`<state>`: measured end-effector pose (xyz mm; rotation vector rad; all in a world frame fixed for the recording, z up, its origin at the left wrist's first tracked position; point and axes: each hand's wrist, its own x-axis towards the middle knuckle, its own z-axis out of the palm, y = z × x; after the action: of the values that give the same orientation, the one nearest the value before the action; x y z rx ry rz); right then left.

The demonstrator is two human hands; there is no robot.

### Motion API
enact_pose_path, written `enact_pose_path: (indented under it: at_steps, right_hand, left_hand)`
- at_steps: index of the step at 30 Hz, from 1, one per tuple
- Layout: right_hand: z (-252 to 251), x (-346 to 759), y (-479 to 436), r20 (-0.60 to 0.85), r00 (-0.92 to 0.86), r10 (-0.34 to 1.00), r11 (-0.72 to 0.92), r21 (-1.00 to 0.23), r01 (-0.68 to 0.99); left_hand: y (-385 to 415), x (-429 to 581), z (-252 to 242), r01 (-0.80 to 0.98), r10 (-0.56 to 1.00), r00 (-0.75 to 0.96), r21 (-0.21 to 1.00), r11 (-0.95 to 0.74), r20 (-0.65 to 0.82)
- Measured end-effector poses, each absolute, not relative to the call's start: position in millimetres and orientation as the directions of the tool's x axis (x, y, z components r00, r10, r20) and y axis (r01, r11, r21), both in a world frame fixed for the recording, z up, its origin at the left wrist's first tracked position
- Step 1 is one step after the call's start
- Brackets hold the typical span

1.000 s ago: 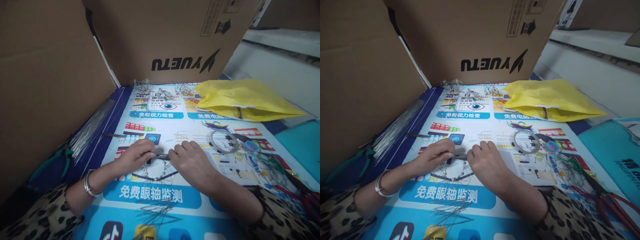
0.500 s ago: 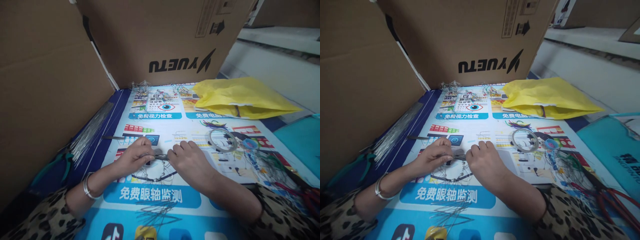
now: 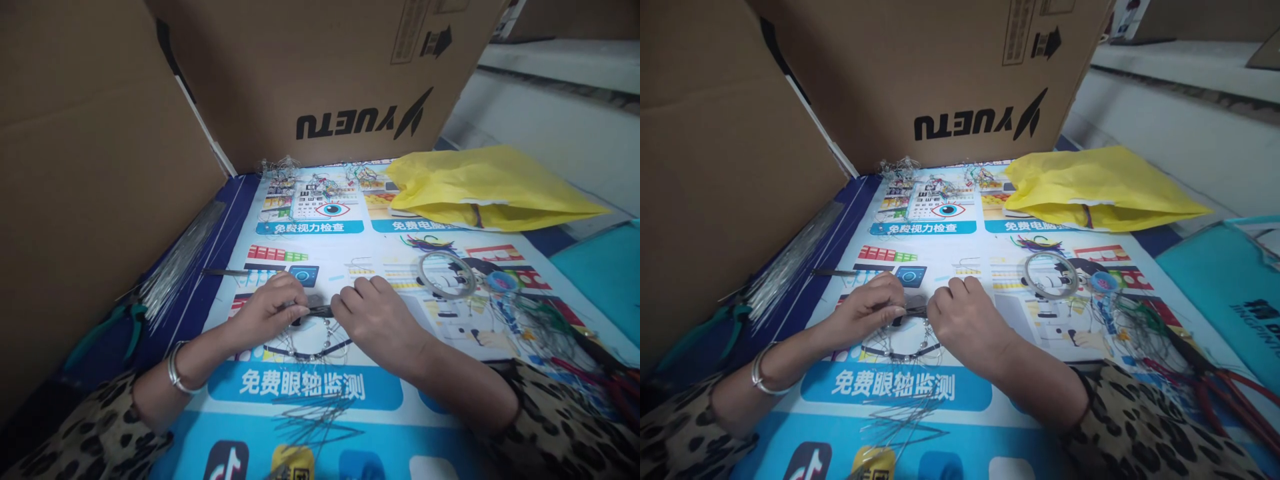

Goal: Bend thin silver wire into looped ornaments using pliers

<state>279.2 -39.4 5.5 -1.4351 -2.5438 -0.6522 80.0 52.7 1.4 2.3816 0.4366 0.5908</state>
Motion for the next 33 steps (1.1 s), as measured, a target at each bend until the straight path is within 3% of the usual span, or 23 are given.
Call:
enact_pose_path:
  at_steps: [15,33]
  right_hand:
    - [3.7,281.4,-35.4,0.333,-0.536,0.776,0.473,0.255,0.843]
    - [5.4,280.4,-35.9,0.274,-0.537,0.798,0.498,0.202,0.843]
  left_hand:
    - [53.2,80.2,0.3,0.185,0.468,0.855,0.713,-0.677,0.222]
    - [54.5,78.2,1.7,0.159,0.413,0.883,0.686,-0.71,0.223]
